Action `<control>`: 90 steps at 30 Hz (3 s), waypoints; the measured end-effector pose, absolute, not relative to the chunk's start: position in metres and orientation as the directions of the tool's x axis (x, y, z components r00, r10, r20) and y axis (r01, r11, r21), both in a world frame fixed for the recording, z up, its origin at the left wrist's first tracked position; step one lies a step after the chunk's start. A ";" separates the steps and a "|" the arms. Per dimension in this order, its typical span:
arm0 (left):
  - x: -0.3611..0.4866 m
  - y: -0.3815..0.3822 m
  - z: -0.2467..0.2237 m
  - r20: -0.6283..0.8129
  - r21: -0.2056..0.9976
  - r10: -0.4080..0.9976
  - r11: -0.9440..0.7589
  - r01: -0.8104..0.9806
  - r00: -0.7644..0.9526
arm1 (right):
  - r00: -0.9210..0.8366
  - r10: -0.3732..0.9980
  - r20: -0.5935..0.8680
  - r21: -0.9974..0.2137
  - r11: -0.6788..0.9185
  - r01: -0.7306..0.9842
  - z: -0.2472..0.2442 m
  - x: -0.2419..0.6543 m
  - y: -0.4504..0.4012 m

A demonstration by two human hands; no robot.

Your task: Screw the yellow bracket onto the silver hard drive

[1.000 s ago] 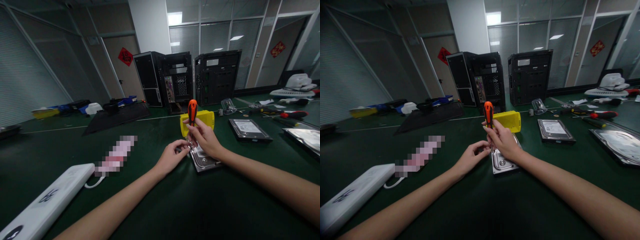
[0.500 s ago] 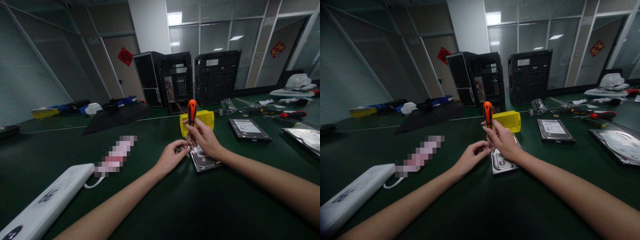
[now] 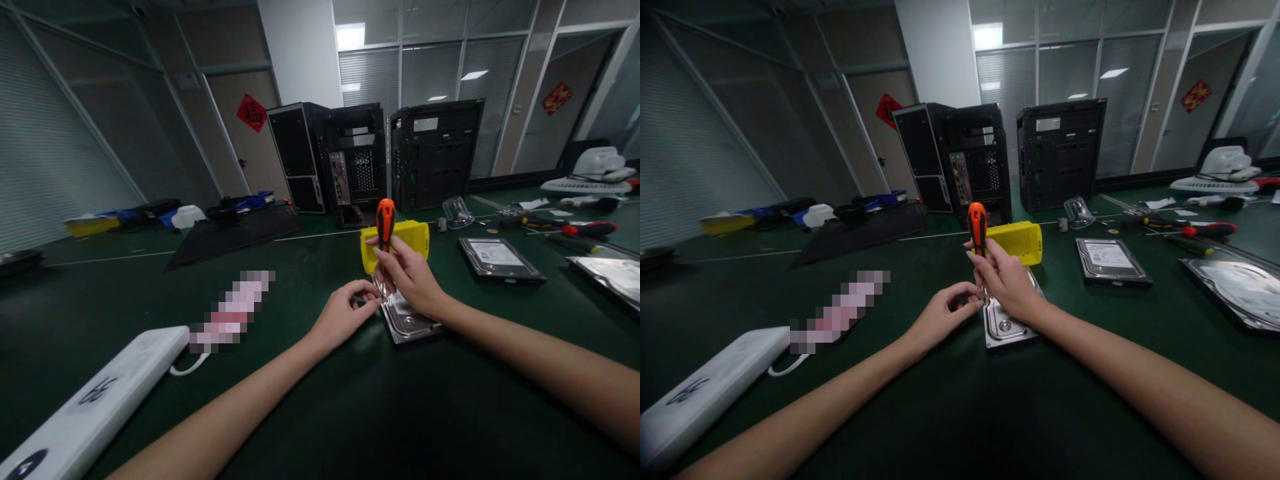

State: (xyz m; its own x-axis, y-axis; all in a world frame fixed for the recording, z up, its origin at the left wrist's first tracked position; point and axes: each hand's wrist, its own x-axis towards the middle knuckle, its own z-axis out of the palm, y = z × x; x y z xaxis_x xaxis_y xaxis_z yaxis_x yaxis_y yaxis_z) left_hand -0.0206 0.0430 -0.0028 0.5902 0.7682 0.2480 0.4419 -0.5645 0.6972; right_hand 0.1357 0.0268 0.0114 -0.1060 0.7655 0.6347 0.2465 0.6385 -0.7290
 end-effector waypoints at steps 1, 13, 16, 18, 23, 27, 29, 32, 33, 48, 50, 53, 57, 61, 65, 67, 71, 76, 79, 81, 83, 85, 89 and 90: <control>-0.021 0.043 -0.003 0.249 0.691 0.772 -0.565 0.451 0.585 | -0.105 0.769 0.631 -0.731 0.634 0.251 0.012 0.136 0.027; -0.021 0.041 0.000 0.238 0.688 0.772 -0.562 0.459 0.589 | -0.096 0.778 0.621 -0.743 0.624 0.242 0.010 0.135 0.028; -0.021 0.040 0.001 0.236 0.693 0.771 -0.560 0.454 0.591 | -0.107 0.775 0.622 -0.741 0.628 0.238 0.011 0.135 0.028; -0.021 0.041 0.000 0.235 0.697 0.772 -0.558 0.451 0.591 | -0.113 0.776 0.621 -0.742 0.628 0.233 0.012 0.136 0.028; -0.022 0.045 -0.003 0.228 0.701 0.776 -0.551 0.454 0.589 | -0.114 0.778 0.618 -0.746 0.626 0.226 0.011 0.136 0.028; -0.022 0.046 -0.006 0.238 0.702 0.782 -0.548 0.454 0.576 | -0.112 0.773 0.624 -0.743 0.632 0.220 0.011 0.136 0.028; -0.022 0.046 -0.005 0.240 0.700 0.783 -0.550 0.456 0.575 | -0.112 0.774 0.623 -0.745 0.631 0.215 0.011 0.136 0.028; -0.021 0.045 -0.004 0.243 0.690 0.778 -0.558 0.460 0.580 | -0.116 0.775 0.622 -0.745 0.631 0.216 0.011 0.135 0.028; -0.021 0.045 -0.004 0.245 0.686 0.774 -0.564 0.460 0.584 | -0.118 0.774 0.622 -0.744 0.631 0.219 0.011 0.135 0.028; -0.021 0.043 -0.003 0.238 0.680 0.777 -0.561 0.471 0.582 | -0.122 0.767 0.630 -0.742 0.641 0.199 0.007 0.136 0.032; -0.021 0.043 -0.002 0.238 0.677 0.779 -0.561 0.477 0.579 | -0.128 0.769 0.626 -0.745 0.639 0.193 0.007 0.136 0.032; -0.021 0.042 -0.002 0.230 0.684 0.773 -0.560 0.467 0.591 | -0.129 0.771 0.623 -0.748 0.636 0.189 0.008 0.136 0.031; -0.020 0.042 -0.001 0.222 0.696 0.763 -0.560 0.450 0.607 | -0.117 0.772 0.625 -0.746 0.634 0.201 0.009 0.135 0.028; -0.018 0.044 -0.003 0.237 0.707 0.759 -0.563 0.428 0.606 | -0.072 0.784 0.617 -0.770 0.620 0.153 0.010 0.135 0.030; -0.016 0.046 -0.006 0.223 0.735 0.766 -0.538 0.412 0.603 | 0.037 0.812 0.583 -0.812 0.583 0.019 0.019 0.152 0.032; -0.017 0.047 -0.006 0.218 0.746 0.762 -0.533 0.399 0.610 | 0.105 0.809 0.578 -0.814 0.581 0.000 0.025 0.171 0.026; -0.019 0.044 0.001 0.233 0.755 0.770 -0.528 0.388 0.595 | 0.204 0.829 0.520 -0.851 0.524 0.042 0.021 0.219 -0.008; 0.002 0.015 0.019 0.348 0.701 0.703 -0.634 0.326 0.620 | 0.254 0.902 0.350 -0.934 0.356 0.023 -0.006 0.255 -0.062; 0.031 -0.003 0.027 0.354 0.610 0.526 -0.757 0.236 0.773 | 0.293 0.886 0.359 -0.929 0.370 0.019 -0.014 0.259 -0.077; 0.051 -0.008 0.028 0.324 0.553 0.456 -0.802 0.225 0.829 | 0.287 0.887 0.361 -0.928 0.371 0.021 -0.015 0.258 -0.080; 0.064 -0.007 0.027 0.332 0.509 0.460 -0.822 0.254 0.824 | 0.246 0.909 0.336 -0.940 0.340 0.027 -0.014 0.257 -0.080; 0.071 -0.004 0.023 0.334 0.483 0.475 -0.828 0.285 0.814 | 0.222 0.922 0.316 -0.948 0.318 0.028 -0.013 0.257 -0.080; 0.067 -0.001 0.016 0.326 0.484 0.507 -0.815 0.320 0.798 | 0.206 0.930 0.303 -0.952 0.304 0.026 -0.014 0.258 -0.081; 0.065 -0.002 0.014 0.332 0.488 0.509 -0.813 0.317 0.794 | 0.195 0.934 0.300 -0.953 0.301 0.027 -0.014 0.258 -0.082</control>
